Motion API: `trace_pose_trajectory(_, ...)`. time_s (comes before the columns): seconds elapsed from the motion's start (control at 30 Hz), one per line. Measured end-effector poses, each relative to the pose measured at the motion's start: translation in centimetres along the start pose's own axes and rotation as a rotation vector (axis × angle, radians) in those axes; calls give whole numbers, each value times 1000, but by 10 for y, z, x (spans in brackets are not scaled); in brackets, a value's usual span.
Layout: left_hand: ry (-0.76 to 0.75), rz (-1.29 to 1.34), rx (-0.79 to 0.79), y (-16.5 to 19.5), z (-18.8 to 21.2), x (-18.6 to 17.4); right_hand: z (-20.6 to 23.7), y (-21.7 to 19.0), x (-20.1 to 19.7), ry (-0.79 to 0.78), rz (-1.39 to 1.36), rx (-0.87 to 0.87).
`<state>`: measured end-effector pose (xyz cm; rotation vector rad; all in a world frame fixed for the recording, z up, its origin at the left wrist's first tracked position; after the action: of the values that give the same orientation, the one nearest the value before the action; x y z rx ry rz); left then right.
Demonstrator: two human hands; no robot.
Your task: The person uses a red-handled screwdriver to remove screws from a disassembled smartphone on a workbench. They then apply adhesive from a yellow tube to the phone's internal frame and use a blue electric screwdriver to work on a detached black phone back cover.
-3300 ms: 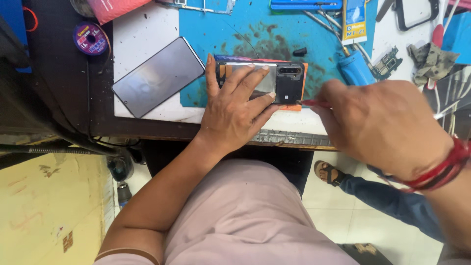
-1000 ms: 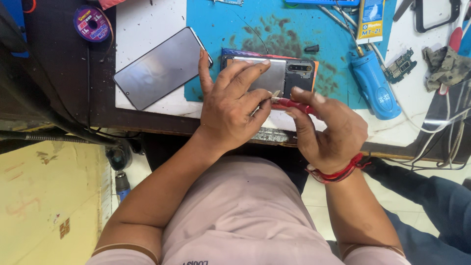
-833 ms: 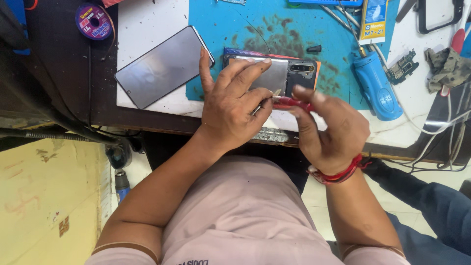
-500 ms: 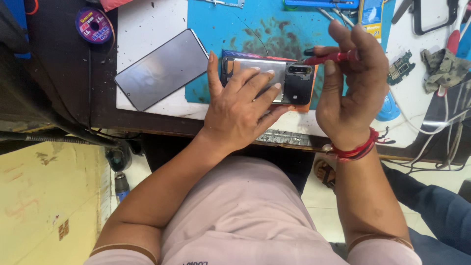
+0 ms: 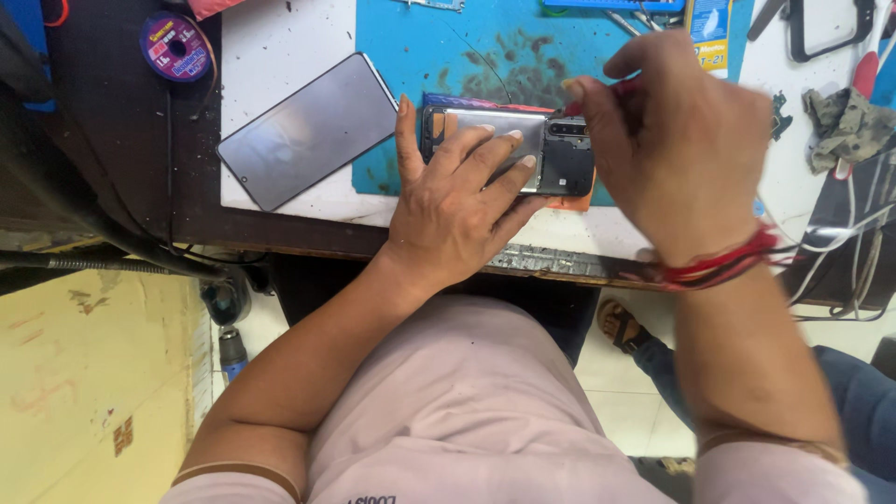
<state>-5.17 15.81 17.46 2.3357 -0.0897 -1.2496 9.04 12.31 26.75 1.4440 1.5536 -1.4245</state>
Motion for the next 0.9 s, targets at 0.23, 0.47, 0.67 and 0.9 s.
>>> trace_pose_trajectory(0.23, 3, 16, -16, 1, -1, -4, -42, -30, -19, -337, 281, -226)
trace_pose_trajectory(0.47, 24, 23, -16, 2, -6, -8, -49, -25, -15, -384, 412, -289)
trace_pose_trajectory(0.67, 22, 29, -23, 0, -6, -11, -53, -26, -13, -376, 514, -312)
trace_pose_trajectory(0.9, 10, 37, -34, -1, -7, -13, -58, -36, -10, -479, 407, -252)
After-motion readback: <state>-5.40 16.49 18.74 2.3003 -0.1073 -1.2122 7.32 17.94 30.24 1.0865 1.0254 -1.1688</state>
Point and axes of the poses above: each hand's wrist, its own z-axis away from the middle knuckle, its own x-axis out of the palm, y = z × x, the point moved 8 cm from there along -z, towards the middle knuckle, and after that the axes turned 5 degrees about x, right-handed, at the moved point
